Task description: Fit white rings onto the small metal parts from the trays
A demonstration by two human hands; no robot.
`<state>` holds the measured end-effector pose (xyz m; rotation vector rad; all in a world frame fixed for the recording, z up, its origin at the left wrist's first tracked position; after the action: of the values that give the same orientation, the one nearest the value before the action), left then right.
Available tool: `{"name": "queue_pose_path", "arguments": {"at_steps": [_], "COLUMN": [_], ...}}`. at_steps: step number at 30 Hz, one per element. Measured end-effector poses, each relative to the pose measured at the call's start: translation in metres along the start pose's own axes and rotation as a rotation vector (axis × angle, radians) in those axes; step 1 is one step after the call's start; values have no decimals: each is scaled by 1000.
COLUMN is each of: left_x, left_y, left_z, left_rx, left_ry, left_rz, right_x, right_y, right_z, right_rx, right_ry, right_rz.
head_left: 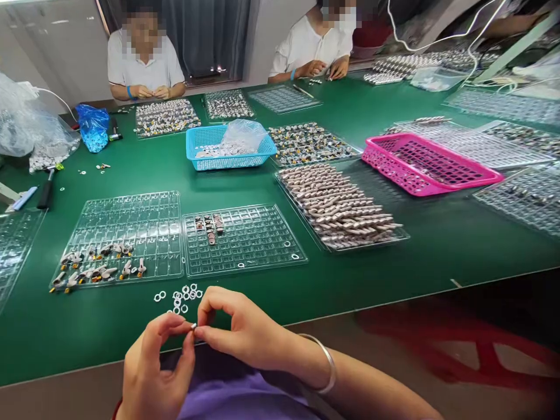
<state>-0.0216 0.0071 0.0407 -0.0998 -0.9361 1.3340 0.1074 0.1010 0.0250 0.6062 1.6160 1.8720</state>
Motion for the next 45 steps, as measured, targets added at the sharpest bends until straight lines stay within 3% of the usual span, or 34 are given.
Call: {"name": "queue_pose_path", "arguments": {"at_steps": [8, 16, 18, 22, 24, 30, 33, 37, 40, 45], "left_x": [2, 4, 2, -3, -5, -4, -3, 3, 5, 4], "left_y": [-7, -19, -20, -5, 3, 16, 15, 9, 2, -1], "left_z": [-2, 2, 2, -3, -9, -26, -27, -9, -3, -6], "left_rx": [64, -23, -91, -339, -489, -942, -962, -643, -526, -525], "left_ry": [31, 103, 74, -21, 6, 112, 67, -61, -35, 33], "left_rz": [-113, -177, -78, 357, 513, 692, 610, 263, 64, 75], "right_x": [-6, -17, -20, -27, -29, -31, -32, -34, -35, -36], "right_y": [-1, 2, 5, 10, 11, 8, 8, 9, 8, 7], "right_z": [-1, 4, 4, 5, 5, 2, 1, 3, 3, 1], "right_rx": [-47, -83, -105, -203, -203, -14, 55, 56, 35, -30], "right_ry": [-63, -133, -152, -252, -269, -164, -160, -211, -261, -289], "right_rz": [92, 186, 244, 388, 409, 325, 306, 314, 346, 390]}}
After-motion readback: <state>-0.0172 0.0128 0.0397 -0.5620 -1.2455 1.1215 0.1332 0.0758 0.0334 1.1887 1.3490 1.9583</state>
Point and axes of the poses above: each hand's wrist, its own x-axis towards the middle knuckle, its own z-axis out of the back of the hand, y = z × x, the point moved 5 cm from there along x, towards the middle knuckle, and after that the axes turned 6 degrees about -z, right-handed, at the moved point
